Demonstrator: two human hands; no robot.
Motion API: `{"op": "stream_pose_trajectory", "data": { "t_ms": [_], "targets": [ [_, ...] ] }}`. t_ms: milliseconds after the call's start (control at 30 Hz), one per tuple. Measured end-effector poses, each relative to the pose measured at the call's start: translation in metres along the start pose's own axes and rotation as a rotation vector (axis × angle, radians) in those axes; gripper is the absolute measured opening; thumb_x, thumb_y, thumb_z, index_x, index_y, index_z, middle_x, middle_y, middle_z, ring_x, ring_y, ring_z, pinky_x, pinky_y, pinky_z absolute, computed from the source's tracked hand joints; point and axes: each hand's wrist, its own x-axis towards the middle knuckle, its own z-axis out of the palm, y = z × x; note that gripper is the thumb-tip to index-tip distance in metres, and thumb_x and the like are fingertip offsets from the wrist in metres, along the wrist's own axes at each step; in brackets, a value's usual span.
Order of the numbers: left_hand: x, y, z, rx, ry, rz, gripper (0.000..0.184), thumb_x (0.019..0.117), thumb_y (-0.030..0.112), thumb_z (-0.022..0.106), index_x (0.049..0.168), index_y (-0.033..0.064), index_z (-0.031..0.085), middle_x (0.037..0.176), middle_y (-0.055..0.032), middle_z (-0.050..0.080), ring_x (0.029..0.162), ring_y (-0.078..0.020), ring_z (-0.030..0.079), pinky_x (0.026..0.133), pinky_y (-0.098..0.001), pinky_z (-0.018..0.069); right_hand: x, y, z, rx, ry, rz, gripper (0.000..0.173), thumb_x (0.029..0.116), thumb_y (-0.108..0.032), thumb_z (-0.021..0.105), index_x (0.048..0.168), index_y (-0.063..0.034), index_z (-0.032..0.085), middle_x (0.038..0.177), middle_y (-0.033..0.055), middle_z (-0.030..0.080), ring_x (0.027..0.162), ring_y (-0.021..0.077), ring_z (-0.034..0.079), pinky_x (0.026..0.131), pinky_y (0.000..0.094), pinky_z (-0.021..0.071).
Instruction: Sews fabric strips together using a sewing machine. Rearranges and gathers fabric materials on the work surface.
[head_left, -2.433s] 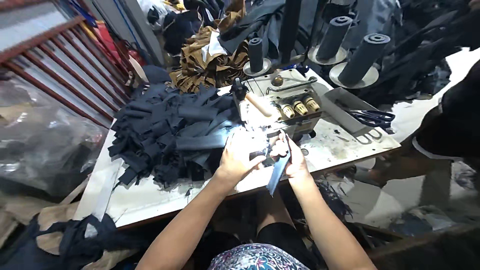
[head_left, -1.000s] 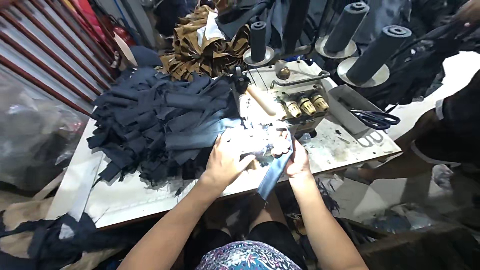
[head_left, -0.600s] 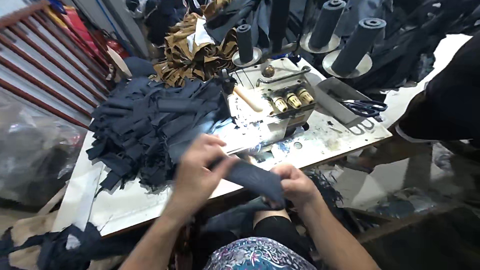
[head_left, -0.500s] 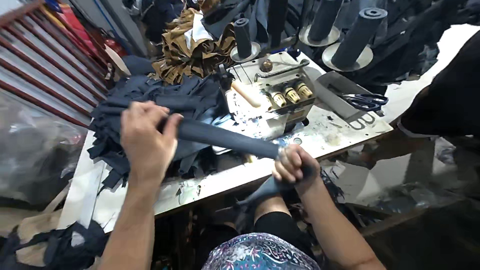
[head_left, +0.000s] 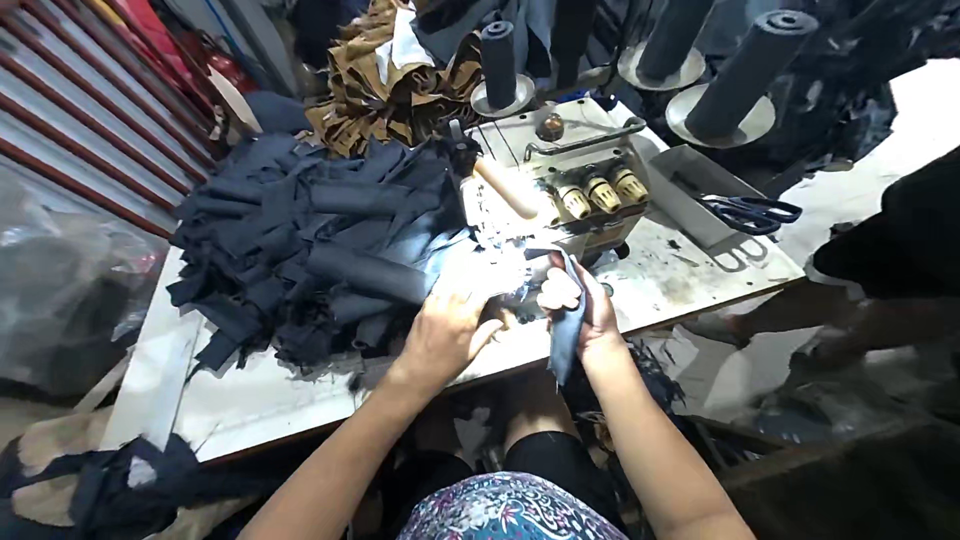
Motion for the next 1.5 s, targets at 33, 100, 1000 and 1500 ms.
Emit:
{"op": "stream_pose_trajectory", "data": {
  "t_ms": [33, 100, 1000, 1500],
  "targets": [
    [0.004, 0.004, 0.000, 0.000, -0.011, -0.034, 0.048, 0.0968, 0.040, 0.063, 0.123, 0.0005, 0.070, 0.125, -0.0211, 0.068, 0.121, -0.0386, 0.064, 0.102, -0.0524, 0.0520, 0.003, 0.003, 0.002, 0.010, 0.017, -0.033, 0.040, 0.1093, -0.034, 0.033, 0.106, -0.0147, 0.068, 0.062, -0.0068, 0.055, 0.052, 0.0024, 0.054, 0.053, 0.0171, 0.0491],
    [0.010, 0.008, 0.001, -0.018, -0.012, -0.064, 0.051, 0.0978, 0.041, 0.062, 0.127, 0.0005, 0.068, 0.133, -0.0188, 0.066, 0.129, -0.0358, 0.060, 0.110, -0.0506, 0.0470, 0.008, 0.007, 0.007, 0.017, 0.066, -0.088, 0.044, 0.1091, -0.032, 0.027, 0.108, -0.0149, 0.068, 0.060, -0.0066, 0.055, 0.051, 0.0035, 0.054, 0.053, 0.0188, 0.0499],
    [0.006, -0.048, -0.103, 0.211, 0.172, -0.285, 0.031, 0.0986, 0.011, 0.061, 0.125, -0.0061, 0.064, 0.146, -0.0310, 0.051, 0.142, -0.0564, 0.037, 0.112, -0.0815, 0.0175, -0.021, 0.001, 0.035, -0.404, -0.216, -0.019, 0.022, 0.0937, -0.040, 0.069, 0.089, -0.0197, 0.074, 0.066, -0.0070, 0.065, 0.061, 0.0040, 0.064, 0.066, 0.0246, 0.0584],
    [-0.007, 0.003, -0.002, 0.054, -0.001, -0.076, 0.045, 0.0960, 0.042, 0.063, 0.128, 0.0107, 0.071, 0.138, -0.0090, 0.066, 0.136, -0.0344, 0.055, 0.113, -0.0549, 0.0425, 0.005, 0.001, 0.017, -0.121, 0.083, -0.019, 0.041, 0.1116, -0.031, 0.032, 0.104, -0.0099, 0.066, 0.064, -0.0044, 0.055, 0.052, 0.0030, 0.056, 0.055, 0.0173, 0.0534]
  ]
}}
